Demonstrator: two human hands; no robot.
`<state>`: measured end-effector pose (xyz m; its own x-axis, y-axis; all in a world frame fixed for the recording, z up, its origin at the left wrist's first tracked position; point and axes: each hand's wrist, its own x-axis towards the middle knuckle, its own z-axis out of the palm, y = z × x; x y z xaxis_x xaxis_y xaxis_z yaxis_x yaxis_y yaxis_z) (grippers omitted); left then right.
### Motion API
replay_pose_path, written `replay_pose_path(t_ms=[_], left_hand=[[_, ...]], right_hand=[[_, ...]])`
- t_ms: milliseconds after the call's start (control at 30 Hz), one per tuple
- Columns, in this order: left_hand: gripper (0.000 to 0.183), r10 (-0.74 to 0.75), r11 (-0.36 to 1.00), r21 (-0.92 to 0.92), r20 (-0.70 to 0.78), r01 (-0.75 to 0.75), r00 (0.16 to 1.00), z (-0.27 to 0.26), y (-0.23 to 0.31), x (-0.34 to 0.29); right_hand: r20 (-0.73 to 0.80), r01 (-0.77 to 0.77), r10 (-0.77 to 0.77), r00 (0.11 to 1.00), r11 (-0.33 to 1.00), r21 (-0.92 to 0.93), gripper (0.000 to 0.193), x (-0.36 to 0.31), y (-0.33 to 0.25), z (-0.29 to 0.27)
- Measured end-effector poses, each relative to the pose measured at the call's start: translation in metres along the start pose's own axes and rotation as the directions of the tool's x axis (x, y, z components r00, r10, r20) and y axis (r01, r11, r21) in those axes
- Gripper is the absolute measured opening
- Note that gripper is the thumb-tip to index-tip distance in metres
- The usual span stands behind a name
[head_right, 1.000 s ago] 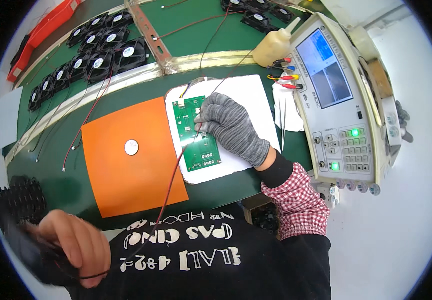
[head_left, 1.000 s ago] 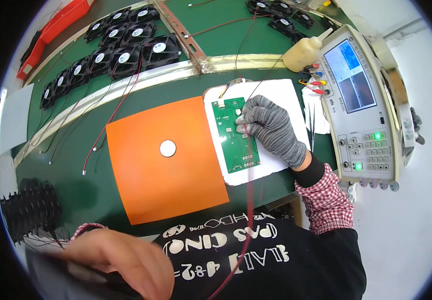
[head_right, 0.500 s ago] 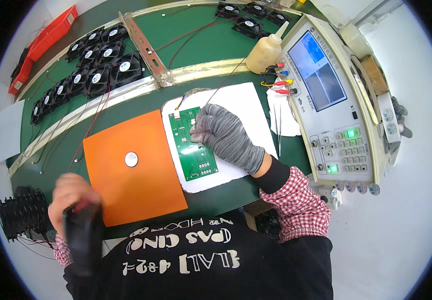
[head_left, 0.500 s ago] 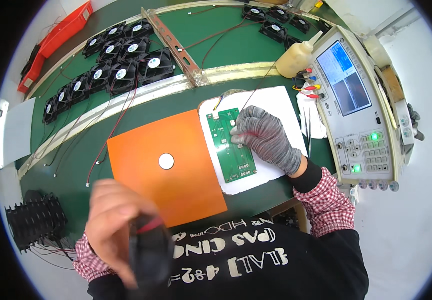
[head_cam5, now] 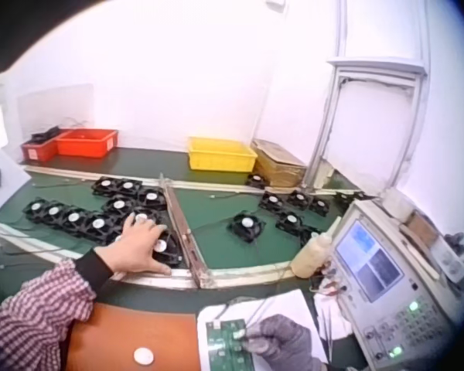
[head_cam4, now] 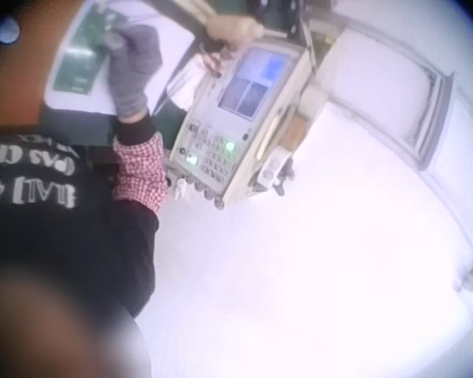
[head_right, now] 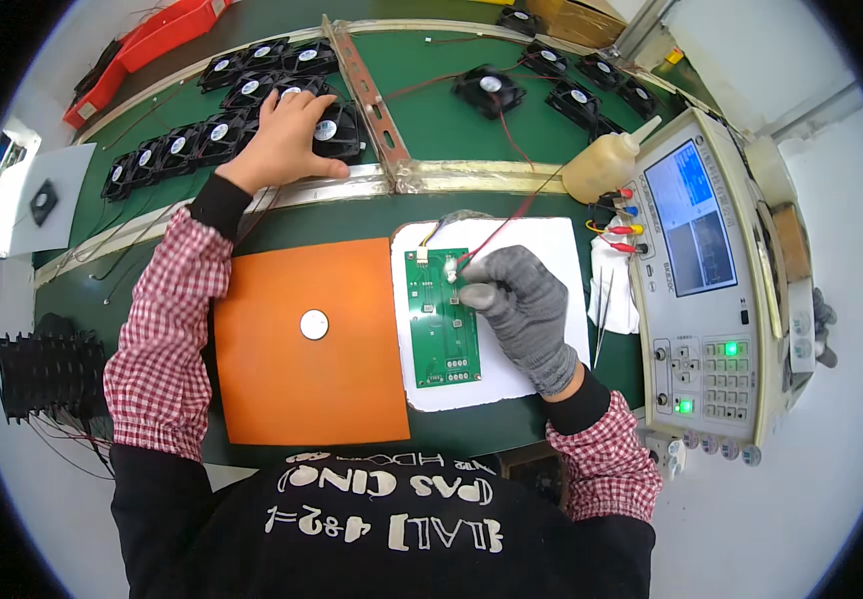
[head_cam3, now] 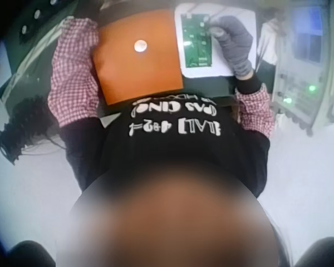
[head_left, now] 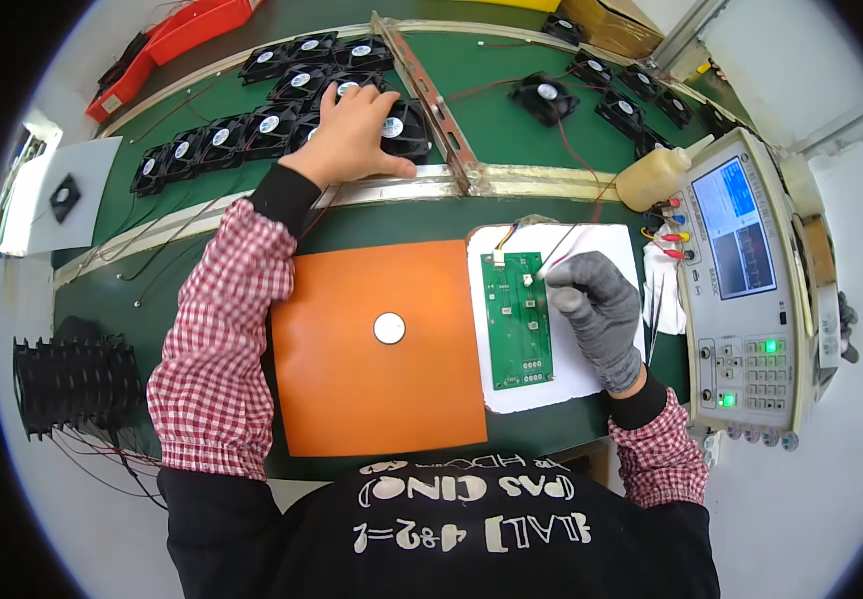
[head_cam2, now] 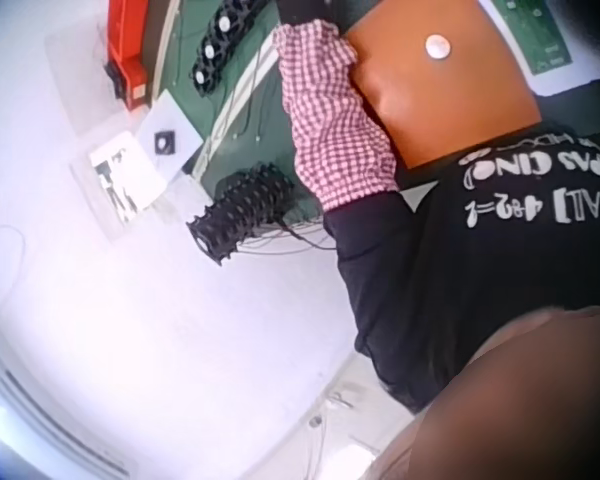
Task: The person repeatedly picks up small black cooling fans from a green workbench and connects their wires to a green circuit board using red and black test leads. The person holds the fan and the leads to complete the circuit, likely to test the fan's operation, then disconnects and places the fan back on the table. This process is repeated for multiple fans throughout the video.
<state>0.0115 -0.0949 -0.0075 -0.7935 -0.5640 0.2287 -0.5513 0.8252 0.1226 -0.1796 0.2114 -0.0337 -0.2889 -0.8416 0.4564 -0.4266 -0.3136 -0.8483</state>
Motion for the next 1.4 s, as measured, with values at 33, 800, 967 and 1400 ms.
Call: replay_pose_path(t_ms=[33,800,967,1400], left_hand=[[0.096,0.073,0.997,0.034,-0.056,-0.071,0.996,-0.008,0.013,0.002],[0.037,0.564,0.824,0.066,-0.014,-0.562,0.825,-0.084,0.102,-0.152],[0.049,0.228,0.961,-0.114,-0.188,-0.252,0.955,-0.059,0.077,-0.156],[0.056,0.415,0.9,0.011,-0.325,-0.436,0.849,-0.088,0.133,-0.189]], right_hand=[[-0.036,0.085,-0.085,0.996,0.996,-0.019,0.016,0.0,0.004,-0.003],[0.187,-0.212,0.233,0.954,0.969,-0.124,0.016,0.003,-0.014,-0.004],[0.175,-0.036,0.079,0.981,0.971,-0.235,0.015,-0.001,-0.007,0.002],[0.233,-0.005,0.056,0.971,0.977,-0.214,0.016,-0.002,0.004,0.0]])
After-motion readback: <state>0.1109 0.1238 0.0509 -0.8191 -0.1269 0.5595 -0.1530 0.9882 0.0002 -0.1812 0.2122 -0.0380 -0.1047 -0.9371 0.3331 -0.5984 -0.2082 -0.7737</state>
